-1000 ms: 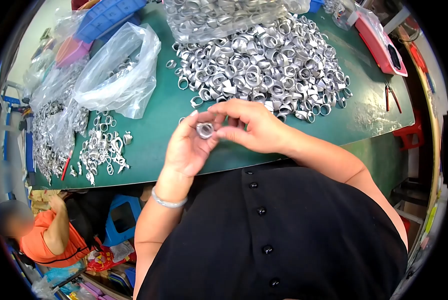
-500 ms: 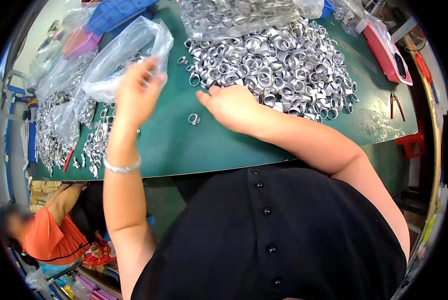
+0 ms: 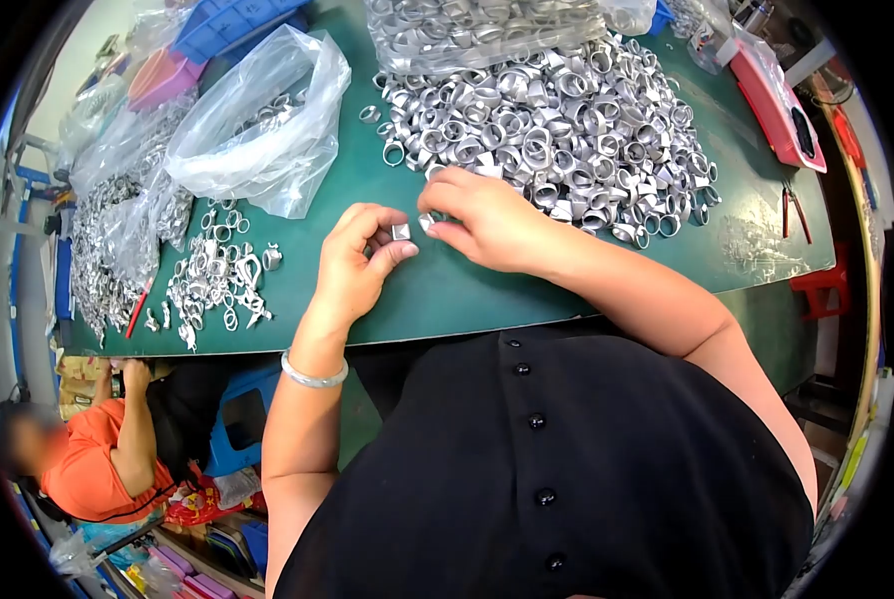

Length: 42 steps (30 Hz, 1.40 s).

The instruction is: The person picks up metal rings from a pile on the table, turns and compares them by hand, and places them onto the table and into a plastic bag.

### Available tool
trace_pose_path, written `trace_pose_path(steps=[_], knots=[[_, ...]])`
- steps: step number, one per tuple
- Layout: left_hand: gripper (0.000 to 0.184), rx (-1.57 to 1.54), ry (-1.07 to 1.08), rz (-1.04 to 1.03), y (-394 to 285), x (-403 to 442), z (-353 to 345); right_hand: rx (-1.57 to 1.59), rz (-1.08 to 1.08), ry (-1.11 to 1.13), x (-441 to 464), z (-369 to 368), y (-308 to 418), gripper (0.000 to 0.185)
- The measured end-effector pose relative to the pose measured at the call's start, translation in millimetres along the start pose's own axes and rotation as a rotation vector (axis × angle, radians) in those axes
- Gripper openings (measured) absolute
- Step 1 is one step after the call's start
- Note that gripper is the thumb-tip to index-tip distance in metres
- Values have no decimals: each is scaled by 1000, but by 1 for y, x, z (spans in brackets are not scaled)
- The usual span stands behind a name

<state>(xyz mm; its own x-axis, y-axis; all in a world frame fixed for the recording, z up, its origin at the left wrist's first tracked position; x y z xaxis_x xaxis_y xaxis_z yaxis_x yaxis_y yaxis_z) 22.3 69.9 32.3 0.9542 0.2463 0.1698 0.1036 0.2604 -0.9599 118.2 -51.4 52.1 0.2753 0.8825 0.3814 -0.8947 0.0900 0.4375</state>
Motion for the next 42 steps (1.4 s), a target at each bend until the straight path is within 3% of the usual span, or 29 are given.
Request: trace_pose_path(steps=[2,6,10,16,19,23,26,29,42], knots=[[29,-81,-31,-144,-6,-5,-3,259,-144,142,-8,3,-2,22],[38,-255,-105,-305,-20,-12,-14,902,-287,44,-28,1,-4,30],[57,-438,-73,-280,-23,-14,-30,873,-229,-8,-37,11,2,35],[47,-503,-80,-284,-27,-14,-42,861,-210,-133,-44,14,0,32],[42,-466,-58,-222,-18,-15,-44,893,-238,-100,-47,13,-2,30],[35,-803,-109,87,-10,-17,-57,1067,-294,-61,-49,13,-1,26],[33,-973,-163,190,-8,-16,-64,1194,-336,-72,-51,8,-7,26],[39,-1104,-142,342,-5,-13,-67,1228,-486,16,-53,10,-14,27],[41,-1287,-146,492,1,-11,-69,1569,-548,84,-60,7,-23,32]])
Point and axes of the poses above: each hand's wrist, its own x-axis towards the middle knuckle, its own z-axis out of the back of the hand, y = z × x, the point moved 5 cm from there along x, towards the middle knuckle, and after that the axes turned 13 degrees about -x, right-handed, at the moved point
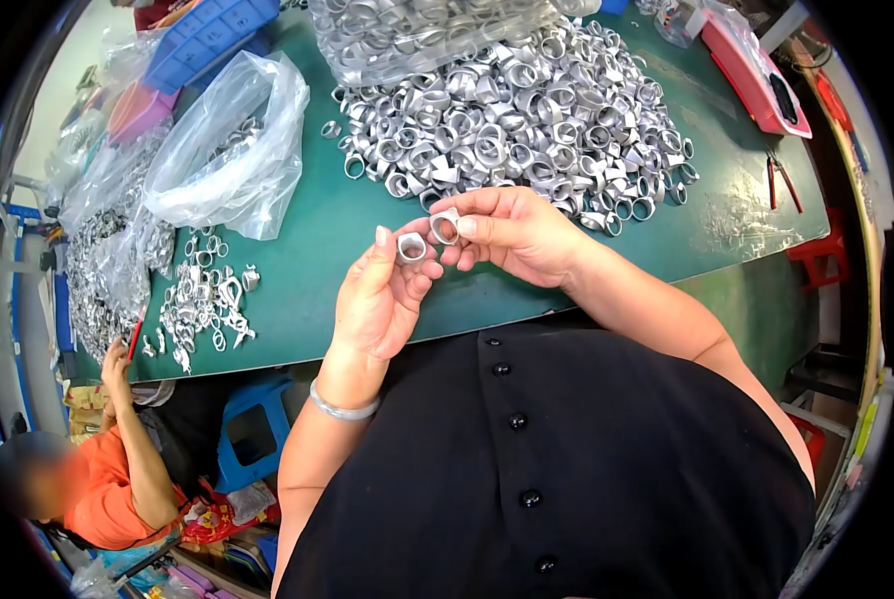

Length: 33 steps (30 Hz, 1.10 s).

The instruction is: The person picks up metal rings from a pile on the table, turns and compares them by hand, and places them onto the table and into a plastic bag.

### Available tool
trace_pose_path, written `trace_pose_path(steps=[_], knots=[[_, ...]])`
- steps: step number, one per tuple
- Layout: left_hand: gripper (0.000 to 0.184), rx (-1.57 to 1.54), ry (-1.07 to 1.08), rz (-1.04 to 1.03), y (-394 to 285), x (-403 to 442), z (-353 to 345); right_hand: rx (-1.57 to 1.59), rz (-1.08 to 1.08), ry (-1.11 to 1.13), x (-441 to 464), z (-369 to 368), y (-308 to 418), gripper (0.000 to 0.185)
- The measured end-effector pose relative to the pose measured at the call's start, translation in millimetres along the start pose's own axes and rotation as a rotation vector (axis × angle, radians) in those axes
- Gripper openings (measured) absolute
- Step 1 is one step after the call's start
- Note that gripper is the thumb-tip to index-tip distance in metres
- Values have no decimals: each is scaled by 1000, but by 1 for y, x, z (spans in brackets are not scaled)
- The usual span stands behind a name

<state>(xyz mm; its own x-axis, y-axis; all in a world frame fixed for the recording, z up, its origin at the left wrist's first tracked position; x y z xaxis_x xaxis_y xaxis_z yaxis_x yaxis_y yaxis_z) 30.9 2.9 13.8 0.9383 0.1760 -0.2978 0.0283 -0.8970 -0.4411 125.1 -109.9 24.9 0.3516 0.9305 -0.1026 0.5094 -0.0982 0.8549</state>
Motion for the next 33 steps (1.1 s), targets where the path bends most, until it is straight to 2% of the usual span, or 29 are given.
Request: trace_pose_path(steps=[4,7,10,18,27,30,33], knots=[[40,-16,32,8,0,0,-4,9,9,14,0,1,0,33],[39,-35,53,15,0,-1,-7,9,15,-16,0,-1,4,27],[37,-69,65,21,0,-3,-7,-4,25,2,0,0,4,34],[34,-208,167,69,1,-2,-3,-26,16,-9,0,-2,4,37],[35,-190,19,-10,4,-3,3,-96,18,-51,-2,-3,6,30],[31,-221,122,38,4,1,7,-175,2,-88,-3,-4,6,27],[34,-173,3,65,6,-1,2,-268,5,-126,-2,-5,9,26]])
Point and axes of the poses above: each hand's wrist, its own x-axis towards the middle knuckle, its own z-axis out of the back of the hand, y = z × x, the point moved 5 cm from there along x, towards the middle knuckle, and after that the axes turned 13 degrees about -x, right-handed, at the moved point
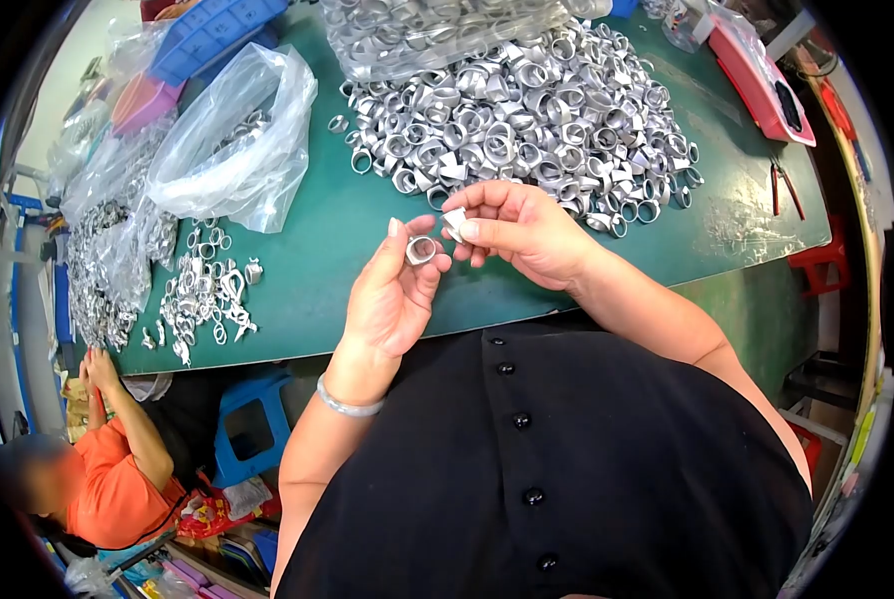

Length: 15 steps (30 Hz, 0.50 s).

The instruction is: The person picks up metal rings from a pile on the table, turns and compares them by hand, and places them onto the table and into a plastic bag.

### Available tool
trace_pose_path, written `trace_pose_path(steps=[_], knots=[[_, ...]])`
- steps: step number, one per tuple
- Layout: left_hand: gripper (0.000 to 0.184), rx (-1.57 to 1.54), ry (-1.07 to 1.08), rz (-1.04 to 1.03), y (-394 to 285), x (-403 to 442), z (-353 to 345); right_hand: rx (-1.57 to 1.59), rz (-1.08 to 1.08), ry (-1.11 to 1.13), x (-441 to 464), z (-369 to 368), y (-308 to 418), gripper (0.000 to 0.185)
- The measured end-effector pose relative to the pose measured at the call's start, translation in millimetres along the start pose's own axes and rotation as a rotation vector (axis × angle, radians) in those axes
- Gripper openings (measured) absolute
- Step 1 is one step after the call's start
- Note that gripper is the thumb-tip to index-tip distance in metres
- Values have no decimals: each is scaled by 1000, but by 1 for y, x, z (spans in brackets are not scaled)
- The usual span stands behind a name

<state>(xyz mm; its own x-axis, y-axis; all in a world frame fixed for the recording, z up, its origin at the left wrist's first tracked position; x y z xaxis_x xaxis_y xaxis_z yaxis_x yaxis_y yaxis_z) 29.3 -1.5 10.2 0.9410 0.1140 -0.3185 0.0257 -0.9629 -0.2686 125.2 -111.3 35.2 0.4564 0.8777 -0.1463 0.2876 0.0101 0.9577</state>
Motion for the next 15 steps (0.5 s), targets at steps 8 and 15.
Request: trace_pose_path(steps=[8,15], knots=[[45,36,-76,16,7,3,-7,-940,539,-146,-4,-19,22,34],[22,136,-60,-264,-78,18,-9,-1451,776,-507,-2,-1,43,24]])
Point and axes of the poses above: each hand's wrist, its own x-axis towards the middle knuckle, its own z-axis out of the back of the hand, y = z × x, the point moved 5 cm from there along x, towards the middle knuckle, and after that the axes turned 13 degrees about -x, right-handed, at the moved point
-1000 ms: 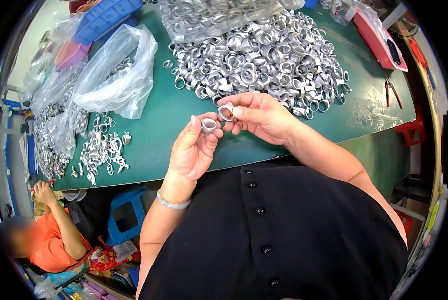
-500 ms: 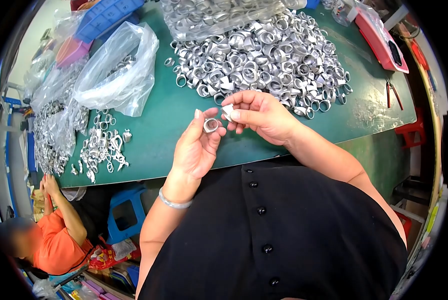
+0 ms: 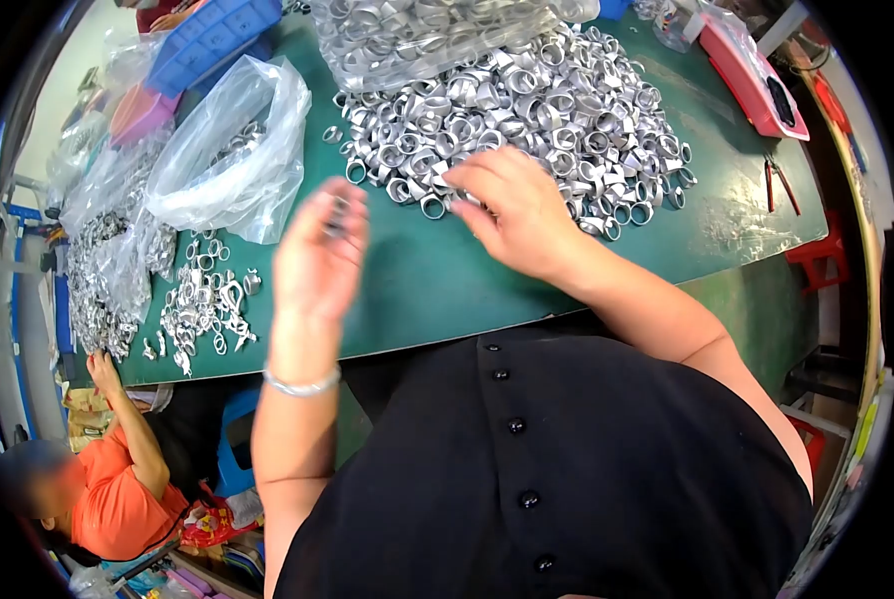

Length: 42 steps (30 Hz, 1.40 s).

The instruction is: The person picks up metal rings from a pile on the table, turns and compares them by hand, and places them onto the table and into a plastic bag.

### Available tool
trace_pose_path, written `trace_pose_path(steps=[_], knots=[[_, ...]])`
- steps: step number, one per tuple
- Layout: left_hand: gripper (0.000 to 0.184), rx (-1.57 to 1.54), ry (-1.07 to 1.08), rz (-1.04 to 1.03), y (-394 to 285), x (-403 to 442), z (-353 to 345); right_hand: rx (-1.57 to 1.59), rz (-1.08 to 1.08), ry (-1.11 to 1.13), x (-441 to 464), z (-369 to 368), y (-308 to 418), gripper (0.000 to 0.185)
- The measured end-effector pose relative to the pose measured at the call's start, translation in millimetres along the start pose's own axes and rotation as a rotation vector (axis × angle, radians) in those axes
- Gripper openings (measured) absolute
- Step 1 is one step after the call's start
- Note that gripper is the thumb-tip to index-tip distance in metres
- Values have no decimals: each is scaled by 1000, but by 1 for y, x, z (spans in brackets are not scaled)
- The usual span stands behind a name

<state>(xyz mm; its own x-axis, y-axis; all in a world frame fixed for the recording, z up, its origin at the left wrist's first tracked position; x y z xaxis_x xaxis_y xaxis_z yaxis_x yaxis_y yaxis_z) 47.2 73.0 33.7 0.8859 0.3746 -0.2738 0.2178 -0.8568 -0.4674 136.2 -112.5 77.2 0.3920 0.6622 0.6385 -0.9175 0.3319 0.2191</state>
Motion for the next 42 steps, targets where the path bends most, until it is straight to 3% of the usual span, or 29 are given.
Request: trace_pose_path(steps=[3,6,8,11,12,13,14,16,17,25,32,37,39,42], knots=[[22,296,164,-490,-80,37,-15,-229,43,7,8,-6,-10,21],[32,704,-71,-809,-130,65,-22,-357,40,114,14,-12,-7,23],[34,1052,-185,-904,-141,76,-21,-370,17,129,14,-16,-7,22],[33,1807,-65,-1401,-107,53,-46,-340,-3,116,13,-18,-10,21],[27,1673,106,-1268,-89,47,-51,-318,-2,103,13,-17,-12,21],[27,1473,162,-951,-69,56,-37,-296,-3,91,12,-16,-12,21],[27,1602,261,-858,-40,41,-51,-290,2,87,11,-15,-13,19],[31,1573,450,-730,4,25,-58,-279,13,80,10,-14,-13,17],[34,1652,553,-786,20,22,-57,-262,13,64,10,-12,-14,17],[19,1734,460,-940,45,23,-59,10,-22,-8,0,-3,-22,16],[19,1838,402,-1016,52,14,-68,10,-168,-6,-5,15,-29,17],[21,1589,416,-1055,57,11,-64,790,-542,117,-18,4,-42,18],[16,1334,436,-845,58,9,-58,1009,-719,246,-21,5,-42,17],[11,838,425,-457,71,0,-49,1233,-704,214,-28,-3,-40,16]])
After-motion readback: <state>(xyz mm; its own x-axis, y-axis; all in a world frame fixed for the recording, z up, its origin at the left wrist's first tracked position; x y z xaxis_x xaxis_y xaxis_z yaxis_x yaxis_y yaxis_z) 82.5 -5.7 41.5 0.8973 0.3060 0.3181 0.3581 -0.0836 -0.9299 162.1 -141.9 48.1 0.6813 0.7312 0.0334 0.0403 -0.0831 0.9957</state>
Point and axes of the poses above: each hand's wrist, its own x-axis towards the middle knuckle, its own z-axis out of the back of the hand, y = z × x, the point moved 5 cm from there along x, towards the middle knuckle, and after that the axes turned 13 degrees about -x, right-handed, at the moved point
